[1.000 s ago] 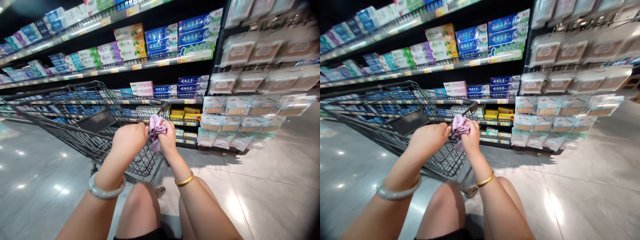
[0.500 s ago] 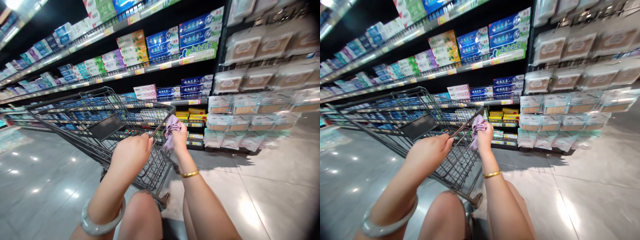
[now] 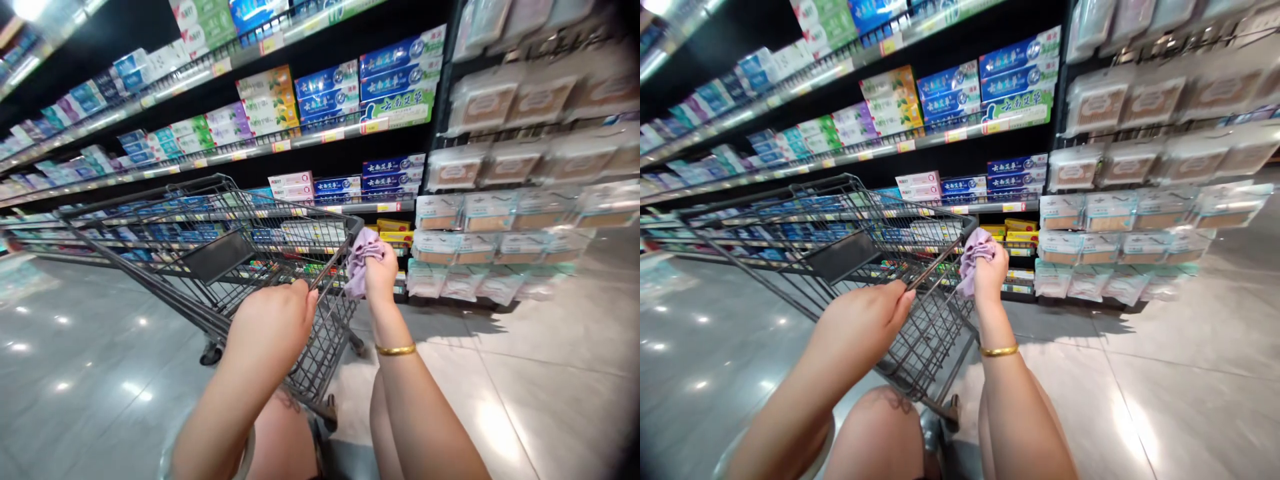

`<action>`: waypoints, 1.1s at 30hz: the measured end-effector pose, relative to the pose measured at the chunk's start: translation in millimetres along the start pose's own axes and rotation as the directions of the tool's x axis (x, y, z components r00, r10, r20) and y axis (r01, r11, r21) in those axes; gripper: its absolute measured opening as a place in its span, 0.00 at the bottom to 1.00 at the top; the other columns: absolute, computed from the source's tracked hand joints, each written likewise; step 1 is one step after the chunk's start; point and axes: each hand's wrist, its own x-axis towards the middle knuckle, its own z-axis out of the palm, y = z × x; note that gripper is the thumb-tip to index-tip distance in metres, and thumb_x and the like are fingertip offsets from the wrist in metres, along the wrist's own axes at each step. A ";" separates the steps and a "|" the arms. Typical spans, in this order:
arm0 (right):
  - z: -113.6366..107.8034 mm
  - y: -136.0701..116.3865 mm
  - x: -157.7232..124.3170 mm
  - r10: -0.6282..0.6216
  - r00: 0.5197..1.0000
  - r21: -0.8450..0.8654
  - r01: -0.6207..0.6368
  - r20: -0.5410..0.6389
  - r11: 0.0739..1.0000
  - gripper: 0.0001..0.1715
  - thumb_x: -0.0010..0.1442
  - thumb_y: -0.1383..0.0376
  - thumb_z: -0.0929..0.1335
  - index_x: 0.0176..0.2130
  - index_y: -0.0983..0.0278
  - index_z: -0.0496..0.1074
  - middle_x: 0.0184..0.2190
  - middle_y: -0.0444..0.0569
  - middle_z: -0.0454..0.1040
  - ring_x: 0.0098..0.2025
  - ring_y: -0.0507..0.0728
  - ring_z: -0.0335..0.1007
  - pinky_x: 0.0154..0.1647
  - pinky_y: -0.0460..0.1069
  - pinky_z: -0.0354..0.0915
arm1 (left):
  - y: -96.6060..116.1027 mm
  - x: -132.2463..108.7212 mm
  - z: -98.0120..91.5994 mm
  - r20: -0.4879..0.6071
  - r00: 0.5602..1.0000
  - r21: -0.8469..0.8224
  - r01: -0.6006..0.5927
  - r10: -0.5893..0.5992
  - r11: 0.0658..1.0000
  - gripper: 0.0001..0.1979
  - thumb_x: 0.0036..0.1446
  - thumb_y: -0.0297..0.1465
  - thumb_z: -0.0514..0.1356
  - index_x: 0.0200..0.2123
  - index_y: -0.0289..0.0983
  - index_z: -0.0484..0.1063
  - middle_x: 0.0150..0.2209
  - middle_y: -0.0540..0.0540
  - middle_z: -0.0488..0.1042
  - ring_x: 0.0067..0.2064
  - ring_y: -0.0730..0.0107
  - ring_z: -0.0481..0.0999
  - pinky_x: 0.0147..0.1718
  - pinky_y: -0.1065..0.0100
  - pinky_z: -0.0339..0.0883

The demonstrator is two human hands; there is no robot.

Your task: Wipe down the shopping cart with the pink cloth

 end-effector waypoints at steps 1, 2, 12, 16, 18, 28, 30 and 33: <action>-1.5 -0.5 0.3 0.025 1.000 0.014 -0.025 -0.011 1.000 0.12 0.51 0.67 0.64 0.37 0.63 0.71 0.37 0.47 0.73 0.41 0.56 0.68 0.49 0.52 0.65 | 1.0 -2.5 -0.8 0.003 1.000 -0.009 -0.003 0.003 1.000 0.22 0.71 0.40 0.41 0.35 0.40 0.69 0.30 0.43 0.78 0.32 0.54 0.79 0.28 0.60 0.58; -2.3 -3.9 -1.0 0.031 0.999 0.036 -0.030 -0.024 0.999 0.12 0.51 0.67 0.64 0.37 0.63 0.72 0.37 0.47 0.73 0.40 0.56 0.68 0.49 0.52 0.65 | 2.0 -5.0 -1.6 0.007 1.000 -0.017 -0.007 0.007 1.000 0.21 0.71 0.40 0.41 0.35 0.40 0.69 0.30 0.44 0.78 0.32 0.54 0.79 0.28 0.60 0.58; -18.7 -27.0 -7.1 -0.016 1.000 -0.042 0.017 0.021 0.999 0.13 0.50 0.67 0.64 0.37 0.62 0.73 0.40 0.48 0.73 0.43 0.57 0.68 0.51 0.54 0.65 | 8.4 -19.8 -10.3 0.016 0.999 -0.052 -0.033 0.034 0.998 0.22 0.72 0.38 0.41 0.35 0.39 0.71 0.30 0.41 0.78 0.33 0.54 0.79 0.29 0.61 0.61; -33.6 -39.5 -35.8 -0.085 0.980 -0.055 0.096 0.178 0.994 0.12 0.46 0.69 0.65 0.34 0.61 0.73 0.40 0.48 0.73 0.44 0.58 0.69 0.49 0.53 0.66 | 8.3 -21.9 -10.3 -0.016 0.999 -0.061 -0.037 0.036 0.997 0.22 0.71 0.38 0.42 0.35 0.38 0.72 0.30 0.40 0.78 0.32 0.54 0.79 0.29 0.62 0.61; -41.2 -47.4 -54.5 -0.224 0.923 -0.024 0.244 0.314 0.970 0.14 0.45 0.71 0.65 0.34 0.59 0.73 0.42 0.48 0.73 0.48 0.59 0.70 0.51 0.53 0.66 | 8.5 -23.4 -11.1 -0.023 0.999 -0.059 -0.047 0.046 0.997 0.22 0.71 0.38 0.42 0.35 0.38 0.71 0.30 0.40 0.78 0.32 0.56 0.79 0.29 0.63 0.61; -61.2 -43.7 -90.1 -0.183 0.941 -0.033 0.200 0.284 0.979 0.12 0.48 0.71 0.66 0.34 0.58 0.73 0.43 0.49 0.72 0.50 0.60 0.70 0.52 0.55 0.65 | 13.0 -40.7 -14.2 -0.044 0.997 -0.071 -0.064 0.061 0.995 0.22 0.72 0.38 0.41 0.35 0.38 0.70 0.30 0.41 0.77 0.31 0.55 0.78 0.29 0.61 0.61; -64.4 -43.3 -93.9 -0.238 0.911 -0.013 0.257 0.336 0.966 0.13 0.48 0.71 0.66 0.35 0.58 0.74 0.44 0.49 0.72 0.51 0.60 0.69 0.53 0.55 0.66 | 14.0 -43.8 -13.5 -0.061 0.996 -0.069 -0.067 0.063 0.995 0.22 0.72 0.37 0.41 0.35 0.38 0.70 0.29 0.41 0.77 0.31 0.57 0.78 0.29 0.61 0.61; -71.2 -37.1 -83.9 -0.151 0.969 -0.102 0.173 0.195 0.980 0.12 0.46 0.71 0.65 0.33 0.59 0.73 0.43 0.50 0.72 0.49 0.61 0.70 0.54 0.57 0.66 | 15.6 -46.6 -14.1 -0.074 0.995 -0.073 -0.067 0.062 0.995 0.22 0.72 0.38 0.41 0.34 0.38 0.70 0.29 0.41 0.77 0.31 0.57 0.78 0.29 0.61 0.61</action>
